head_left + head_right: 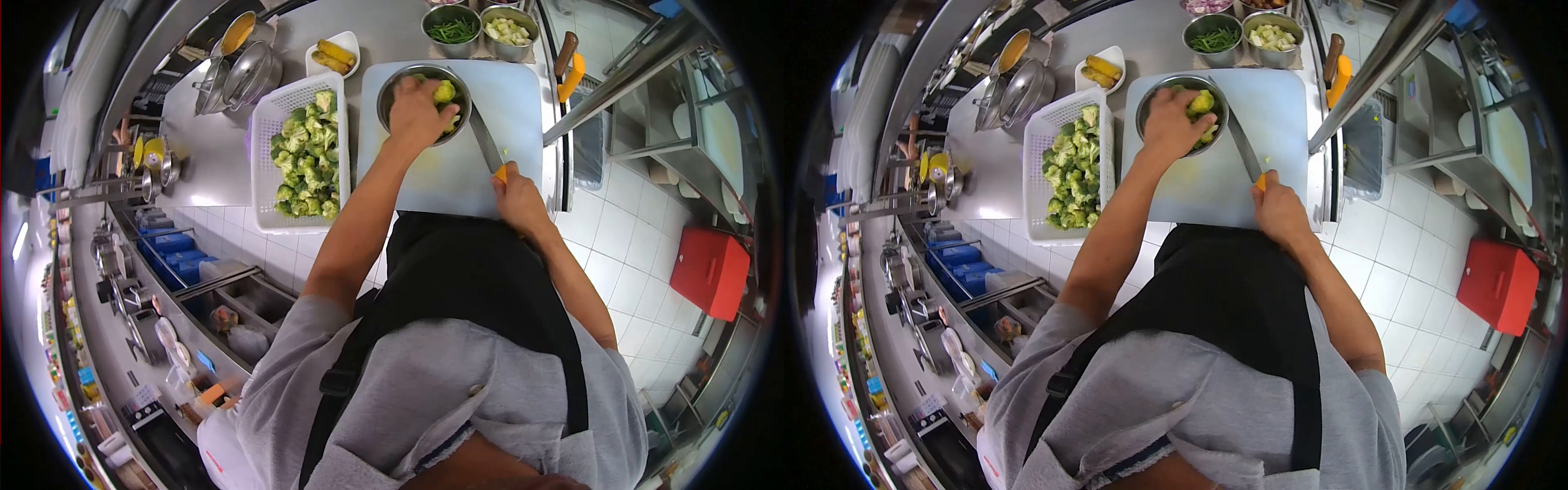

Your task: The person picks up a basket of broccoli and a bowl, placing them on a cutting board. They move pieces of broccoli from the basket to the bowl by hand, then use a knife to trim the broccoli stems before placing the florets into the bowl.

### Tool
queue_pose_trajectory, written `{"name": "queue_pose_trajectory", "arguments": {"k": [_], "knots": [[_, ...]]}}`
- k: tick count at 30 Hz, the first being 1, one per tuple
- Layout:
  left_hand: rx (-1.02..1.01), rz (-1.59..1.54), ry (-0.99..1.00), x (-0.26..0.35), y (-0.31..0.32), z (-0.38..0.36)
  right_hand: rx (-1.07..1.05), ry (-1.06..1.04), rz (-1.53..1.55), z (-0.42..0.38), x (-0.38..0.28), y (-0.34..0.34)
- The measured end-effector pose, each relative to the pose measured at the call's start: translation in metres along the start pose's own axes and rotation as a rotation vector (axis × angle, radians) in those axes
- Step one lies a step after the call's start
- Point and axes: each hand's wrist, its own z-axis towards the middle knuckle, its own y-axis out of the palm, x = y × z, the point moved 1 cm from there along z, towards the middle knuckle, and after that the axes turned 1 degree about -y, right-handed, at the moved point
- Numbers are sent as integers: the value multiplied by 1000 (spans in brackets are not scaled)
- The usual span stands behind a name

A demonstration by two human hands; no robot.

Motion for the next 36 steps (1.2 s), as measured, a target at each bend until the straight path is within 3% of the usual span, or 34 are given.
{"name": "queue_pose_trajectory", "arguments": {"k": [2, 5, 8, 9, 12, 13, 16, 19, 21, 25, 28, 31, 35, 36], "knots": [[-120, -80, -123, -19, 12, 12, -5, -2, -10, 3, 1, -2], [-240, -199, -324, -41, -24, 33, 20, -25, -11, 2, 4, 0], [-158, 13, -106, -36, -47, 24, 21, -43, 16, 3, 5, 1], [-282, 17, -141, -27, -47, 21, 19, -41, 11, 4, 5, 1], [-232, 106, -61, -4, -25, 1, 19, -37, 8, 4, 4, 1], [-376, 43, -179, -2, -18, 2, 22, -41, 14, 4, 3, 0], [-175, -28, -77, -24, -20, 11, 14, -33, 14, 6, 2, -2], [-270, -40, -136, -26, -64, 15, 41, -59, 32, 3, 6, 1], [-405, -186, -54, -27, -74, 1, 56, -74, 33, 4, 8, 2], [-501, -337, 42, -26, -52, -31, 33, -50, 17, 5, 5, -1], [-270, -203, 149, -12, -61, -40, 33, -52, 22, 6, 4, -2], [-161, -210, 64, 5, -73, -41, 27, -49, 18, 6, 4, -4], [-76, -681, 74, 57, -36, -32, 38, -25, -20, 11, 14, 5], [-61, -581, 148, 85, -33, -28, 20, -45, -16, 14, 21, 9]]}}
